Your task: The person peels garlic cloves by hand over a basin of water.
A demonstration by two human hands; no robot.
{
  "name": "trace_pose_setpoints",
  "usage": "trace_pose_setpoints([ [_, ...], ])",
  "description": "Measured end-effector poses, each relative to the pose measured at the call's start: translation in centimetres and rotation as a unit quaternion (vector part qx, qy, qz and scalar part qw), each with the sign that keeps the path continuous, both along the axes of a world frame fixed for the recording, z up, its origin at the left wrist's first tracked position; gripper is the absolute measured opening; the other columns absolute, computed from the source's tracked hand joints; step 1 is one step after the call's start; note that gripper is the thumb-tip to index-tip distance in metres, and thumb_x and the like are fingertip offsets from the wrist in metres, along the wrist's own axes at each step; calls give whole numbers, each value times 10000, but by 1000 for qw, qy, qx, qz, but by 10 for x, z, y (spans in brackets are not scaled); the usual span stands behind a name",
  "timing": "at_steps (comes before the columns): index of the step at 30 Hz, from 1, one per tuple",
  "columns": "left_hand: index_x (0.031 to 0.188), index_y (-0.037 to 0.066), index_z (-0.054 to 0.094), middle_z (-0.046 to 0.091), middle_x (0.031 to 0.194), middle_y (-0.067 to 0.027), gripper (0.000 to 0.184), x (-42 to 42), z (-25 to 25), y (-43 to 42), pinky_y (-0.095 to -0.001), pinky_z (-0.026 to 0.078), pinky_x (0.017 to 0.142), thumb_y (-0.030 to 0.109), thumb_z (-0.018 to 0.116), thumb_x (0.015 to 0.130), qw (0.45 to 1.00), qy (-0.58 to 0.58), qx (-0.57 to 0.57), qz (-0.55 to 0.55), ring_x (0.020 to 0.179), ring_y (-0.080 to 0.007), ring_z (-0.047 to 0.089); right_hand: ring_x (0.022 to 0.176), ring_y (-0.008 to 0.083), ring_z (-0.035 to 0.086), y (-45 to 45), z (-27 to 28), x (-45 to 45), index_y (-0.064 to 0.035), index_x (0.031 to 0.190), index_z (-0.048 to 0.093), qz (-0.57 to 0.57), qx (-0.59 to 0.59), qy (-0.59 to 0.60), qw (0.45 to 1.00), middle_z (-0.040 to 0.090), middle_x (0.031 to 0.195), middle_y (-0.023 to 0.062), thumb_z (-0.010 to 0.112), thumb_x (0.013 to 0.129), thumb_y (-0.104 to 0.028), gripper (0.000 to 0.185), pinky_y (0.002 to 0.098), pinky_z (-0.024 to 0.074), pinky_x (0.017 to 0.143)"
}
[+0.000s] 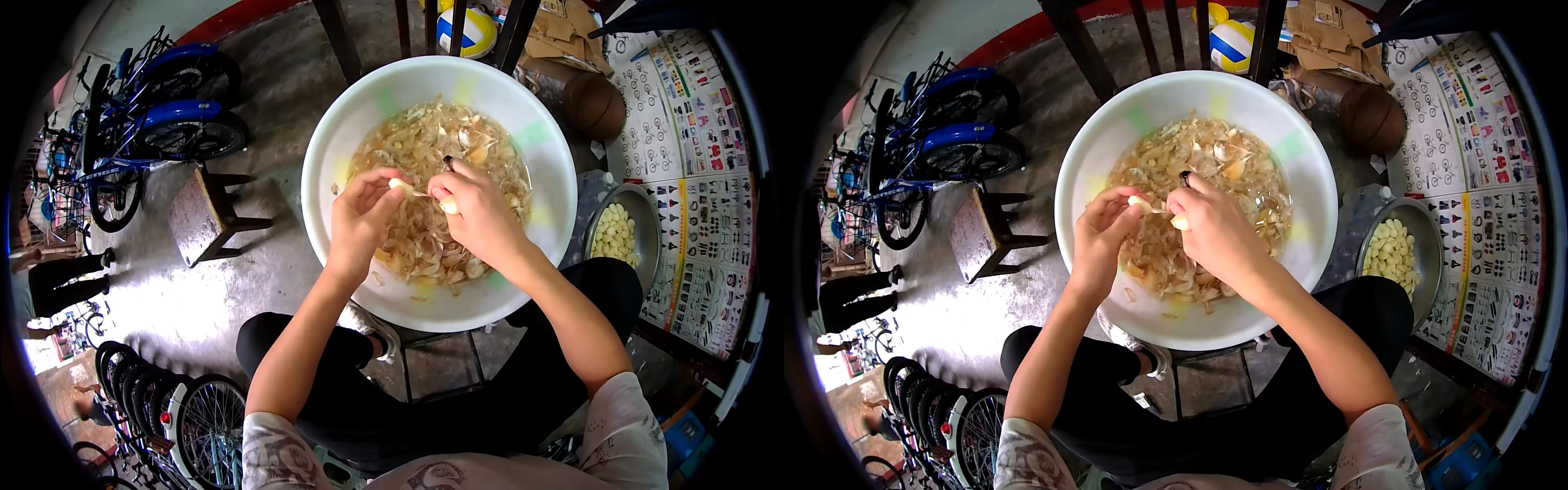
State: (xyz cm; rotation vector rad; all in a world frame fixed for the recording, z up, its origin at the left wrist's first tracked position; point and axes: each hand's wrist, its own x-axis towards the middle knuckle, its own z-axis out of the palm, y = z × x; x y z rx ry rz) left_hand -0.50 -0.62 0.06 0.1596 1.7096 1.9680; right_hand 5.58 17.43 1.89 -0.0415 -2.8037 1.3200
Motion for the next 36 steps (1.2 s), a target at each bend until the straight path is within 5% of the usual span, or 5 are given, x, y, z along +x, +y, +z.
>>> trace_pose_setpoints([
  [6, 1240, 12, 547, 631, 1108, -46, 266, -4, 3, 0, -211, 499, 792, 102, 593, 994, 985, -147, 43, 84, 961, -84, 606, 871, 403, 626, 4, -3, 0, 37, 982, 646, -3, -3, 12, 1000, 600, 903, 208, 563, 778, 114, 234, 439, 491, 769],
  [13, 1188, 18, 557, 636, 1102, -67, 226, -4, -3, -1, -218, 502, 771, 71, 609, 974, 996, -80, 14, -29, 952, -90, 614, 812, 388, 620, 14, -9, -1, 55, 1094, 660, 3, 60, 48, 997, 600, 881, 199, 636, 873, -13, 232, 418, 492, 738],
  [19, 1147, 2, 563, 650, 1055, -79, 208, -2, 0, 1, -243, 520, 763, 62, 624, 958, 998, -41, 0, -39, 947, -120, 638, 711, 161, 590, 14, 3, -2, 26, 1105, 667, 12, -213, -164, 963, 622, 846, 59, 650, 950, -174, 254, 310, 482, 656],
  [24, 1129, -4, 574, 648, 1033, -75, 200, -5, 0, -2, -247, 519, 716, 78, 634, 957, 999, -27, -7, -20, 898, -128, 658, 643, 33, 449, 18, 17, -3, -31, 1118, 661, -25, -493, -254, 832, 551, 820, -23, 658, 940, -154, 216, 183, 391, 595],
  [36, 1045, -15, 658, 644, 940, -31, 121, -1, -5, -3, -206, 450, 638, 60, 658, 950, 996, 41, -65, -54, 777, -61, 583, 721, 101, 609, 4, -5, -3, 15, 1027, 711, -67, -327, -168, 928, 684, 819, 35, 683, 935, -260, 292, 281, 480, 650],
])
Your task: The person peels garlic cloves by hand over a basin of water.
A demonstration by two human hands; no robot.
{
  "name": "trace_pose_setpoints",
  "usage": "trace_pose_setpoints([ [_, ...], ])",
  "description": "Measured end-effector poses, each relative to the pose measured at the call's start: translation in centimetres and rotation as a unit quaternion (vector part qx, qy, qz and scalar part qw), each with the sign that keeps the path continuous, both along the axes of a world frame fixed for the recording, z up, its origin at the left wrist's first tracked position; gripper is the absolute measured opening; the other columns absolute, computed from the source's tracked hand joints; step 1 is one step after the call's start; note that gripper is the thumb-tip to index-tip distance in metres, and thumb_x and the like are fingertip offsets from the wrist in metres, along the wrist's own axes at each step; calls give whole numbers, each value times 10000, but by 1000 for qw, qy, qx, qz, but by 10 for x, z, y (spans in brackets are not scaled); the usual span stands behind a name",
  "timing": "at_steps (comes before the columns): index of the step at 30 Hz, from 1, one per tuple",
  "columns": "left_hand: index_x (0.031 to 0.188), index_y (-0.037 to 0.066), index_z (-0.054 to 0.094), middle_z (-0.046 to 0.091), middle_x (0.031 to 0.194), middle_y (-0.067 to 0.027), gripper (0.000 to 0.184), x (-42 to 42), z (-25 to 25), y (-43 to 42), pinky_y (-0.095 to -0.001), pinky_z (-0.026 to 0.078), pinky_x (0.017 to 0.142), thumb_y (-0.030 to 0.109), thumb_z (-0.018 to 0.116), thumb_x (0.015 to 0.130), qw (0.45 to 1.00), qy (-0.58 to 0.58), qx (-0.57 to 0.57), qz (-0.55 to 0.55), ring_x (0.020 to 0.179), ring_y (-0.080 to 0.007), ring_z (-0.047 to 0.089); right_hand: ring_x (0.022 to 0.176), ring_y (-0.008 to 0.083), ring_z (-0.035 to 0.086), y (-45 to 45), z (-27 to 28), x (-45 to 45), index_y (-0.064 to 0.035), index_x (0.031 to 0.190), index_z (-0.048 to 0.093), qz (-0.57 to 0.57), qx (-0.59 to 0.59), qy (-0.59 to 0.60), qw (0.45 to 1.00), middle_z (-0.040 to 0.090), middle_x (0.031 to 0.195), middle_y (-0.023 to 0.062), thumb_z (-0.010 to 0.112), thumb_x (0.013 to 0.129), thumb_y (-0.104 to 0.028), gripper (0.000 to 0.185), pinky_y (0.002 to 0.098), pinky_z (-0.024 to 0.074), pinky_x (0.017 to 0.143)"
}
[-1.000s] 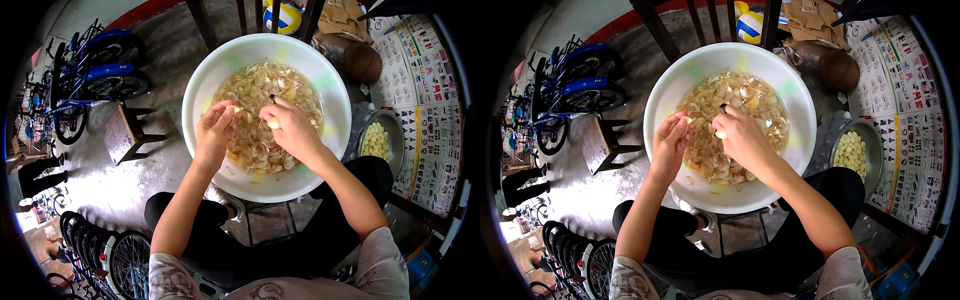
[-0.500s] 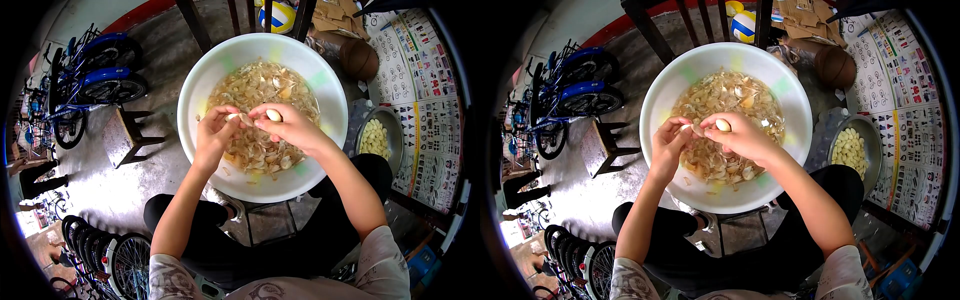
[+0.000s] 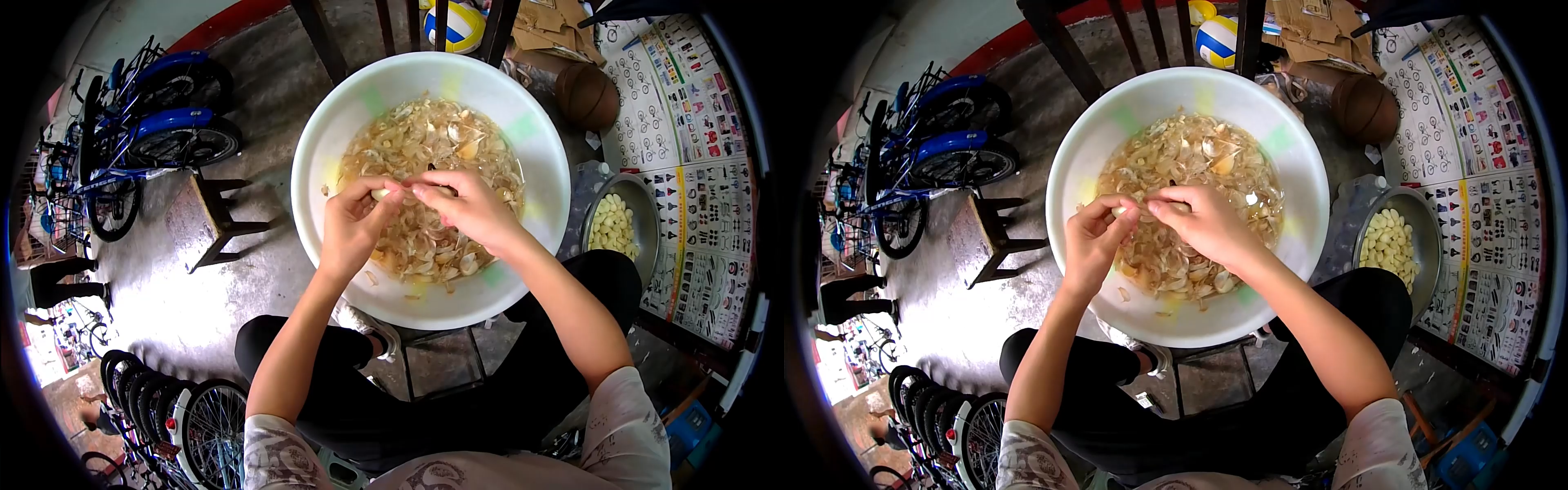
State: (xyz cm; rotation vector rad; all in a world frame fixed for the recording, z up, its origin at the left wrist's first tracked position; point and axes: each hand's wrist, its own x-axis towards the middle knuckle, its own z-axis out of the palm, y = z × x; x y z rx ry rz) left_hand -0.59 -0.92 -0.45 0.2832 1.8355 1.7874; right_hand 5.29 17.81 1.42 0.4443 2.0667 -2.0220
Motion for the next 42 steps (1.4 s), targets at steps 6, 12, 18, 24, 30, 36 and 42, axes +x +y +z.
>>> trace_pose_setpoints([
  [6, 1012, -31, 696, 614, 1088, -50, 122, -3, -6, 2, -221, 463, 777, 58, 623, 973, 992, 113, 18, -55, 910, -79, 572, 784, 175, 699, 1, -5, 0, -20, 1073, 734, 95, 73, 2, 993, 740, 863, 137, 735, 889, -249, 294, 326, 523, 717],
  [12, 1276, -8, 602, 602, 1163, -42, 290, -4, 10, 0, -245, 456, 883, 116, 539, 1020, 989, -140, 39, -11, 1024, -102, 573, 751, 170, 695, 2, -18, -1, -7, 977, 751, 11, 117, 101, 988, 743, 845, 129, 735, 873, -212, 230, 310, 514, 698],
  [18, 1367, -25, 509, 631, 1195, -62, 386, -7, 8, -3, -233, 472, 885, 123, 549, 1013, 996, -84, 31, -14, 1061, -108, 611, 746, 145, 676, 8, -8, -6, -12, 978, 754, 3, 104, 65, 992, 744, 829, 102, 718, 888, -201, 213, 296, 510, 712],
  [24, 1311, -55, 533, 651, 1197, -114, 382, -6, 10, 1, -247, 517, 832, 76, 631, 965, 998, -50, 28, 25, 1006, -151, 666, 702, 48, 566, 18, 6, -9, -6, 1005, 746, 51, 59, 20, 997, 713, 843, 12, 696, 928, -193, 208, 242, 447, 637],
  [30, 1172, -52, 593, 692, 1075, -132, 285, -11, 6, -2, -262, 536, 813, 58, 687, 926, 997, -57, -34, 40, 989, -177, 689, 724, 267, 685, 11, -21, 5, 50, 798, 714, 189, 520, 95, 828, 672, 771, 160, 715, 817, -90, 142, 391, 552, 681],
  [36, 1148, -64, 596, 688, 1081, -137, 290, -9, 6, -1, -263, 534, 808, 74, 705, 918, 997, -63, -10, 44, 993, -181, 687, 726, 336, 680, 4, -22, 8, 36, 699, 670, 185, 527, 142, 818, 644, 801, 182, 680, 720, 33, 23, 421, 564, 666],
  [42, 1159, -62, 584, 686, 1085, -133, 312, -10, 2, -3, -285, 544, 843, 89, 708, 917, 997, -57, -10, 41, 1003, -195, 685, 717, 308, 694, -8, -68, 9, 23, 714, 675, 208, 543, 93, 808, 650, 800, 184, 679, 716, 25, 4, 436, 564, 595],
])
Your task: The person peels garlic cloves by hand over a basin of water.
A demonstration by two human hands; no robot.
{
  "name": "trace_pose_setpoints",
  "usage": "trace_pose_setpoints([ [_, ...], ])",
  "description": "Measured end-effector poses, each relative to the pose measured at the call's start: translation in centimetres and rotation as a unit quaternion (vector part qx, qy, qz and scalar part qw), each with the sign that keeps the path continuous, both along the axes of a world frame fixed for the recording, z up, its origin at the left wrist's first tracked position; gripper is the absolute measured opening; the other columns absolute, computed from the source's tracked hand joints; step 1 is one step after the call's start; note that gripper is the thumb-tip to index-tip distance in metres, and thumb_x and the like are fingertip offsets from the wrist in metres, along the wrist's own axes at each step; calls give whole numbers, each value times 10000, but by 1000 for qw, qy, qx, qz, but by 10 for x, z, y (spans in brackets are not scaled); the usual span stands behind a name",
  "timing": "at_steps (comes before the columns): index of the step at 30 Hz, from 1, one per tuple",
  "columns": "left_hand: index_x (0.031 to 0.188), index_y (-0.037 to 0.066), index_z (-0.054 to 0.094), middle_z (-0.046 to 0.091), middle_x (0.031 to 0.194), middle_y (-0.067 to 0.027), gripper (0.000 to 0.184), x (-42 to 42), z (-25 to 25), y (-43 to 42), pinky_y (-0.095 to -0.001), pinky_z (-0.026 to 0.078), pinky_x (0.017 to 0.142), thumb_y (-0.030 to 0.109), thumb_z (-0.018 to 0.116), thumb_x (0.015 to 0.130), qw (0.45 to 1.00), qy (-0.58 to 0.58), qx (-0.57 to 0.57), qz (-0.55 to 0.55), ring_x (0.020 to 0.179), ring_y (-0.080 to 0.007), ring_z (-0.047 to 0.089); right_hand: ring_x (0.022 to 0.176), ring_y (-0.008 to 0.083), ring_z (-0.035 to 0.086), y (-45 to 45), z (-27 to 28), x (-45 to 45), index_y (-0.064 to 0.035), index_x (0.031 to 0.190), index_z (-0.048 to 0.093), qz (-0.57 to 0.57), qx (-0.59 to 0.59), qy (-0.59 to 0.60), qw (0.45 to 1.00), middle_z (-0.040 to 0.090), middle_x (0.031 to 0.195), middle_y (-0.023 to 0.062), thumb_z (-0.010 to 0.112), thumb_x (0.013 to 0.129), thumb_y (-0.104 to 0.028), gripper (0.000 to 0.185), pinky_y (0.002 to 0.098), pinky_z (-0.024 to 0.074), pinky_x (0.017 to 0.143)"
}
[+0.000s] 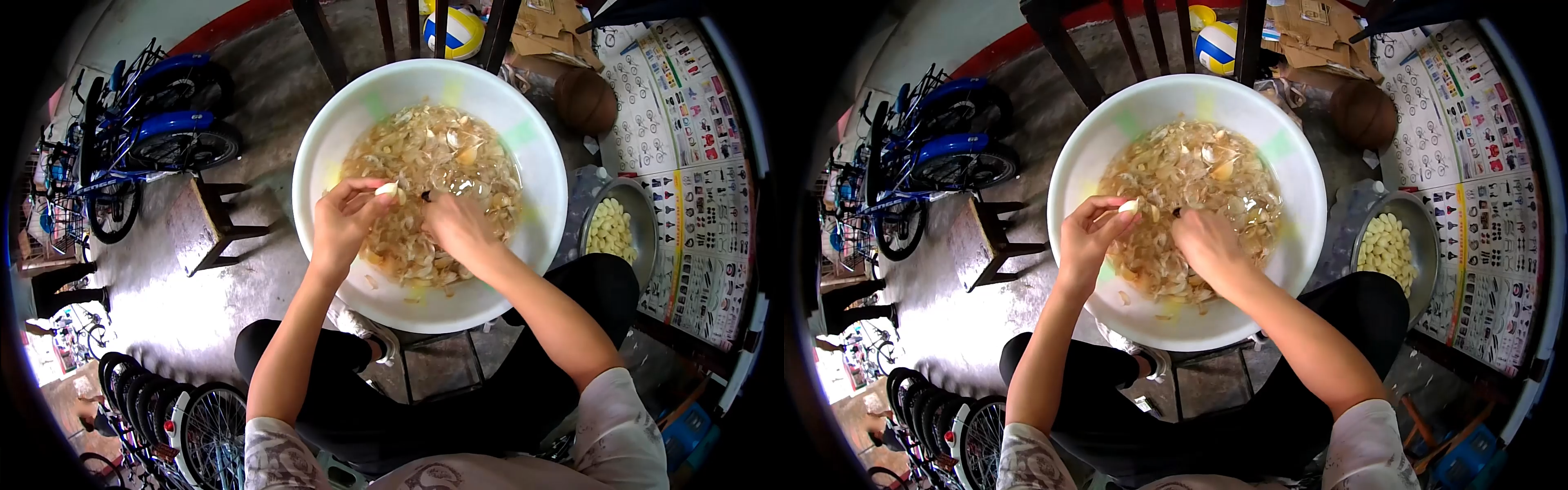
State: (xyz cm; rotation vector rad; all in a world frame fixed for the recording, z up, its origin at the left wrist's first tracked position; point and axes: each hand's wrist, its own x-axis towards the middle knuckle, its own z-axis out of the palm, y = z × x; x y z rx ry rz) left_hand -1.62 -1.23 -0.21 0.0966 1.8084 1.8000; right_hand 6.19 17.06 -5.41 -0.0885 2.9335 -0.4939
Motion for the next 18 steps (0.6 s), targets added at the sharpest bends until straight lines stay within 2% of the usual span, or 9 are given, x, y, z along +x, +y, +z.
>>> trace_pose_setpoints([
  [2, 1161, -61, 583, 685, 1085, -133, 308, -2, 3, 0, -284, 544, 841, 85, 704, 918, 1000, 2, 5, 2, 1005, -190, 684, 711, 312, 697, -8, -10, 7, 22, 722, 680, -9, 53, 62, 997, 651, 779, 189, 670, 715, 32, 16, 442, 564, 571],
  [4, 1163, -60, 582, 684, 1085, -133, 305, -3, 5, -2, -283, 545, 838, 81, 700, 920, 1000, 1, 6, 7, 1006, -185, 683, 723, 327, 701, -8, 11, 2, 25, 725, 686, -38, 39, 5, 999, 656, 773, 202, 686, 727, 11, 14, 430, 574, 596],
  [6, 1158, -60, 583, 681, 1087, -135, 286, -3, 7, -2, -277, 547, 832, 65, 689, 923, 1000, 11, -7, 0, 1008, -178, 682, 737, 338, 703, 4, 29, -6, 35, 745, 695, 7, 0, -41, 999, 670, 795, 212, 715, 757, -48, 87, 435, 573, 612],
  [7, 1158, -60, 583, 681, 1087, -135, 286, -2, 6, -3, -277, 547, 832, 65, 689, 923, 1000, 10, -7, 2, 1008, -178, 682, 759, 346, 701, 5, 52, -14, 21, 775, 708, -21, 1, -102, 995, 686, 825, 200, 766, 774, -138, 170, 440, 569, 656],
  [8, 1156, -60, 584, 681, 1086, -134, 282, -3, 6, -3, -276, 546, 830, 60, 688, 922, 1000, 10, -8, 2, 1007, -179, 682, 759, 346, 701, 9, 57, -15, 21, 775, 708, -20, 2, -101, 995, 686, 825, 200, 766, 774, -138, 170, 440, 569, 656],
  [11, 1153, -61, 585, 681, 1085, -133, 278, -3, 6, -3, -273, 545, 825, 54, 687, 921, 1000, 10, -5, 1, 1003, -179, 685, 935, 327, 671, 16, 61, -14, -62, 974, 756, -68, -104, -138, 983, 700, 956, 142, 802, 786, -215, 247, 422, 531, 835],
  [15, 1149, -67, 585, 680, 1084, -137, 274, -3, 3, 0, -275, 552, 821, 49, 686, 922, 1000, 19, -1, -2, 995, -185, 690, 908, 329, 674, 10, 24, -7, -31, 939, 738, -56, -69, -119, 989, 693, 934, 157, 779, 794, -193, 221, 430, 537, 799],
  [17, 1147, -71, 584, 679, 1083, -138, 272, -2, 4, 1, -278, 556, 828, 45, 684, 922, 1000, 10, -17, -7, 993, -189, 691, 816, 320, 685, 5, -4, -3, -10, 882, 715, -28, -31, 14, 999, 683, 853, 168, 754, 779, -127, 161, 428, 549, 707],
  [18, 1145, -74, 584, 678, 1083, -139, 270, -3, 5, 0, -281, 560, 835, 41, 682, 922, 999, 1, -35, -9, 991, -192, 691, 816, 320, 685, 5, -7, -6, -10, 882, 715, -26, -32, 17, 999, 683, 853, 168, 754, 779, -127, 161, 428, 549, 707],
])
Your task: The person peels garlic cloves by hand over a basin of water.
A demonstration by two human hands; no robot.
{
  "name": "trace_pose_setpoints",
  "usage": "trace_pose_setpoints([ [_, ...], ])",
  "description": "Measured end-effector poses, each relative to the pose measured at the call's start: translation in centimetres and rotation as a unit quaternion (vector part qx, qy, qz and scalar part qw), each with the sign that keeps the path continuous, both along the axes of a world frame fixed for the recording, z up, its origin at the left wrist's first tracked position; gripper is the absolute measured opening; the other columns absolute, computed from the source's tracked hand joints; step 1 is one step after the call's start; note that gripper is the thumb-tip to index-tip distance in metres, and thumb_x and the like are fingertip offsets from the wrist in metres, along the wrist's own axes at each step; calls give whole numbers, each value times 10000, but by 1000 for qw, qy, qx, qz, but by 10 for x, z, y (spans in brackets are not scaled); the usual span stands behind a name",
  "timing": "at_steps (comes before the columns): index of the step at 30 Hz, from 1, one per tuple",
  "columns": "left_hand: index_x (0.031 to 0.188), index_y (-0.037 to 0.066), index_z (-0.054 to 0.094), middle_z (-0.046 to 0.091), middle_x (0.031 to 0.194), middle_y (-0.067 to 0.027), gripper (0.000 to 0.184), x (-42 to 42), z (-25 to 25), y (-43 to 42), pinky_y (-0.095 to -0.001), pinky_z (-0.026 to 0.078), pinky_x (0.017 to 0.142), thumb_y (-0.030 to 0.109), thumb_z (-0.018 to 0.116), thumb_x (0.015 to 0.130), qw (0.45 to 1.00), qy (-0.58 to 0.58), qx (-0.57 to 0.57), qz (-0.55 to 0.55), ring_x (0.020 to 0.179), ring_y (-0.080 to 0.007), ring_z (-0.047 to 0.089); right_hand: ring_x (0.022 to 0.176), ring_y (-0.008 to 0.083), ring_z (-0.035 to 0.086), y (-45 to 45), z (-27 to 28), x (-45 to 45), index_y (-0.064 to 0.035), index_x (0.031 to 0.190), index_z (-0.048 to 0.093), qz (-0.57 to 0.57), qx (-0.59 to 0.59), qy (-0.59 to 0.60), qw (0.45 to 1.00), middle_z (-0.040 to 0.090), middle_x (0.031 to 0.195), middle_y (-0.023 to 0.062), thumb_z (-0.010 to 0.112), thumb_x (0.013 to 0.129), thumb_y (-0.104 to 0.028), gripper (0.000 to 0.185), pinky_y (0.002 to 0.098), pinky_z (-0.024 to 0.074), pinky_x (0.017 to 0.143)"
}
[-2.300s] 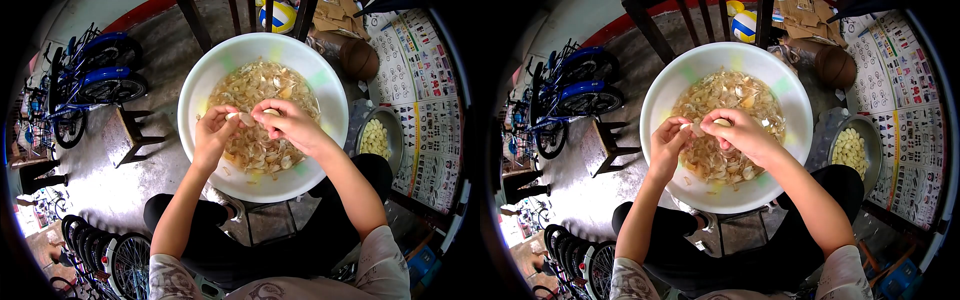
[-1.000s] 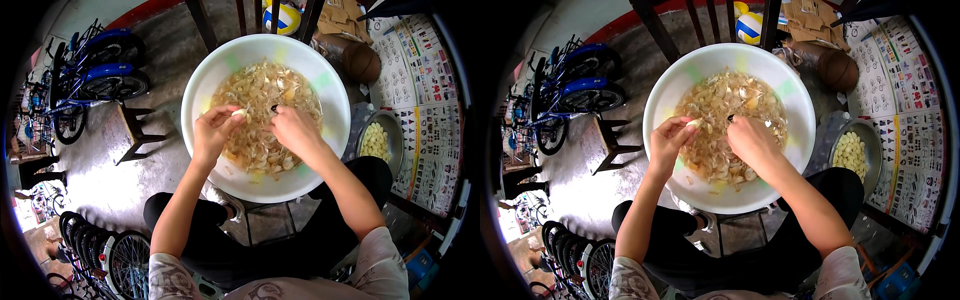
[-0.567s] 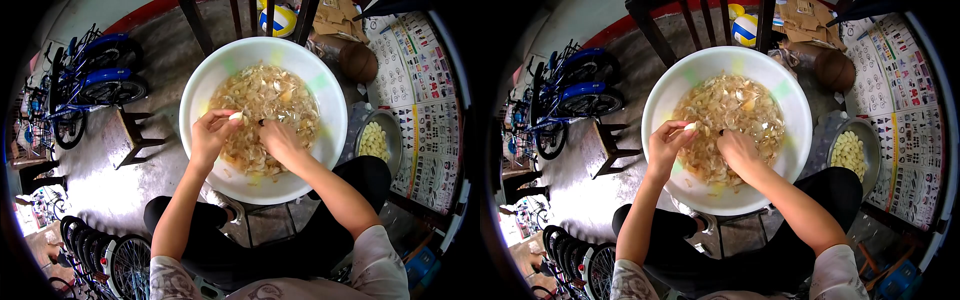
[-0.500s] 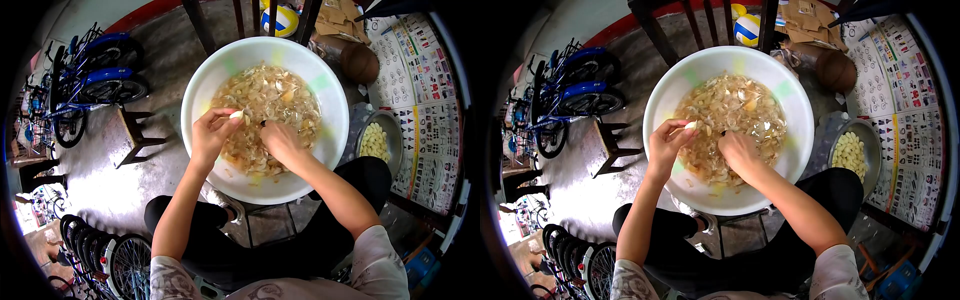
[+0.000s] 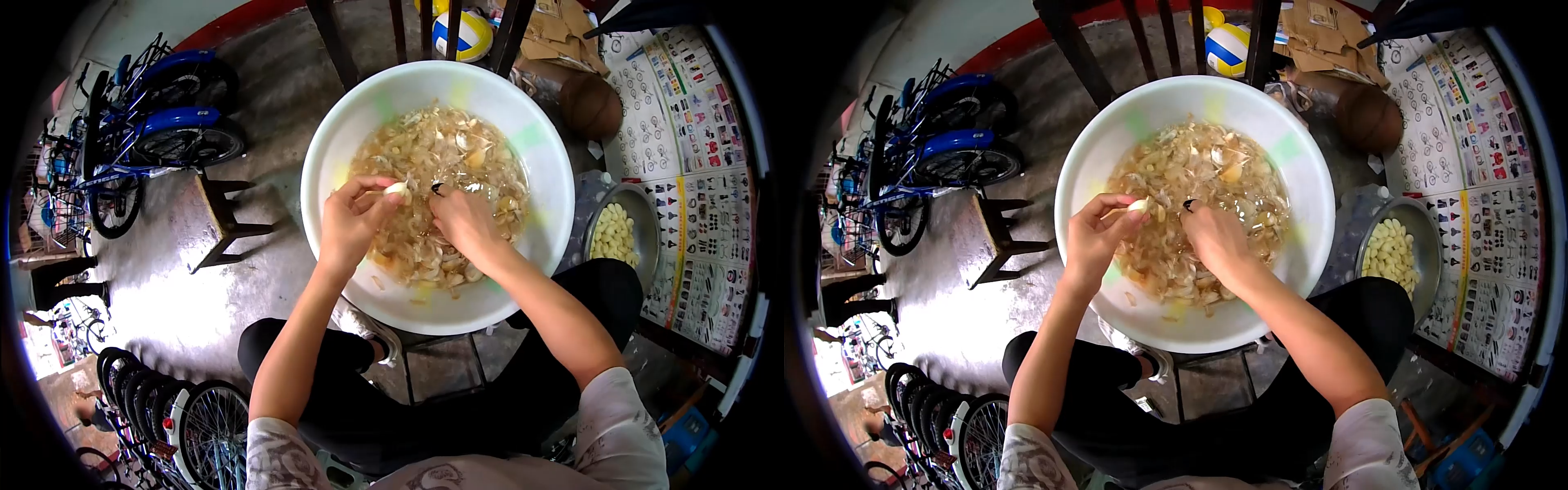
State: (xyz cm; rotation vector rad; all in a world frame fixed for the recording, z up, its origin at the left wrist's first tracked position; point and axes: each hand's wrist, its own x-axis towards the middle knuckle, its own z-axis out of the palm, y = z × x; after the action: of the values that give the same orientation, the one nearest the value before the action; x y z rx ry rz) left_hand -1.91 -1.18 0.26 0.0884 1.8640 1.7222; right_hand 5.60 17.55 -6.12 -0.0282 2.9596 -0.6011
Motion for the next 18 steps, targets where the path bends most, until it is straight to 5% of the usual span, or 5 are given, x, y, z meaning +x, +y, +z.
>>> trace_pose_setpoints([
  [2, 1145, -64, 594, 696, 1056, -147, 263, 0, -4, -2, -275, 555, 830, 36, 683, 918, 1000, 11, 11, -2, 984, -179, 693, 709, 380, 682, -1, -4, -1, 15, 675, 651, 0, 25, 20, 999, 633, 707, 217, 712, 742, -33, 103, 442, 564, 616],
  [10, 1141, -71, 594, 706, 1033, -164, 236, 1, -10, -3, -263, 558, 853, 2, 655, 925, 998, 23, 56, 1, 1005, -189, 698, 703, 342, 664, -2, 28, 2, -46, 877, 760, -29, -44, -117, 992, 633, 709, 167, 724, 767, -59, 117, 440, 548, 688],
  [12, 1143, -80, 585, 703, 1043, -168, 233, 1, -10, -4, -265, 559, 871, -6, 644, 929, 998, 31, 62, -6, 1020, -203, 697, 742, 349, 649, 3, 35, 6, -43, 882, 751, 15, -60, -3, 998, 612, 755, 149, 722, 802, -69, 89, 454, 533, 741],
  [15, 1150, -93, 573, 662, 1115, -167, 248, 0, -6, -5, -297, 570, 893, -5, 647, 930, 999, 16, 40, -29, 1048, -234, 687, 795, 353, 658, 9, 61, 4, -20, 836, 727, -3, -116, -12, 993, 648, 883, 172, 735, 823, -134, 115, 440, 528, 729],
  [18, 1132, -83, 588, 707, 1031, -170, 234, 3, -9, -3, -281, 570, 873, 7, 655, 927, 998, 27, 37, -38, 1005, -205, 703, 788, 343, 648, 8, 71, -1, -52, 871, 734, -79, -231, 60, 968, 611, 824, 162, 741, 833, -143, 99, 430, 502, 698],
])
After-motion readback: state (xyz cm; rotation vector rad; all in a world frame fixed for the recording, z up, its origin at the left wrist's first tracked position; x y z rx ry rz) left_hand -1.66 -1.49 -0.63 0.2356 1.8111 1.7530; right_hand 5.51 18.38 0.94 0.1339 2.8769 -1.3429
